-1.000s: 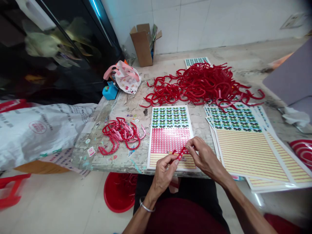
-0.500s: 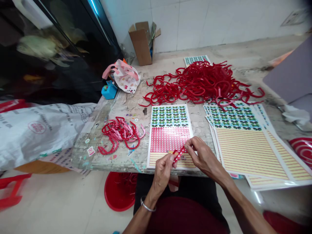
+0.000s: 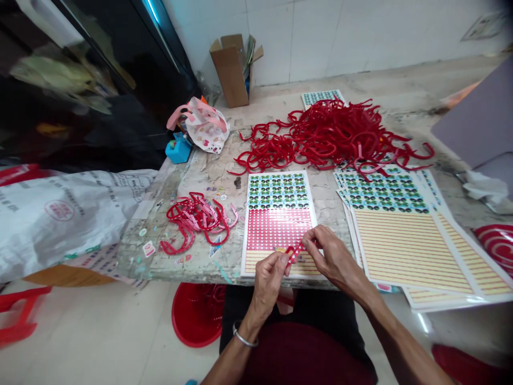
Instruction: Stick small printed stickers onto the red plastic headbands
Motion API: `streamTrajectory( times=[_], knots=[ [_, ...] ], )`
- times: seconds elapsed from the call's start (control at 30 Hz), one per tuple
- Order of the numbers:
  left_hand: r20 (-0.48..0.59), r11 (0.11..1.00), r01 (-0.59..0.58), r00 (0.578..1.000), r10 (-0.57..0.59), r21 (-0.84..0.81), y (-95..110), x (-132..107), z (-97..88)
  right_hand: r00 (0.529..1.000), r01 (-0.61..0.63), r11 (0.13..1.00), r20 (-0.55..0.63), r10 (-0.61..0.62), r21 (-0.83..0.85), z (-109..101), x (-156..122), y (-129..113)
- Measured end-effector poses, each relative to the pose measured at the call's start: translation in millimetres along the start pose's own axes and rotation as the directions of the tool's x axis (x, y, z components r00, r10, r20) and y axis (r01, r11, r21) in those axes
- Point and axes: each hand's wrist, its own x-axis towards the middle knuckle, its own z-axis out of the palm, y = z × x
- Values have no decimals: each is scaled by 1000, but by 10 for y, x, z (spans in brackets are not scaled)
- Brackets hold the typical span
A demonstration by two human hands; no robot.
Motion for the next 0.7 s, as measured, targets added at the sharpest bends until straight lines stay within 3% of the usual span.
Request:
streamTrajectory(
  times=[0.23, 0.37, 0.5, 0.63, 0.7],
  knots=[
    [-27, 995, 51, 998, -54, -89, -54, 0, 16, 1000, -6, 1000, -3, 6, -3, 3, 3, 8],
    [49, 988, 79, 996, -73, -134, -28, 2, -12, 1000, -17, 999, -22, 18, 43, -7, 32, 39],
    [128, 994, 86, 989, -77, -71, 43, 5, -30, 998, -39, 991, -39, 44, 126, -44, 28, 50],
    [128, 999, 50, 991, -48, -8, 98, 14, -20, 996, -67, 972, -38, 77, 223, -103, -3, 23],
    [113, 999, 52, 992, -52, 3, 100, 12, -22, 987, -86, 945, -104, 124, 314, -140, -12, 25]
  ],
)
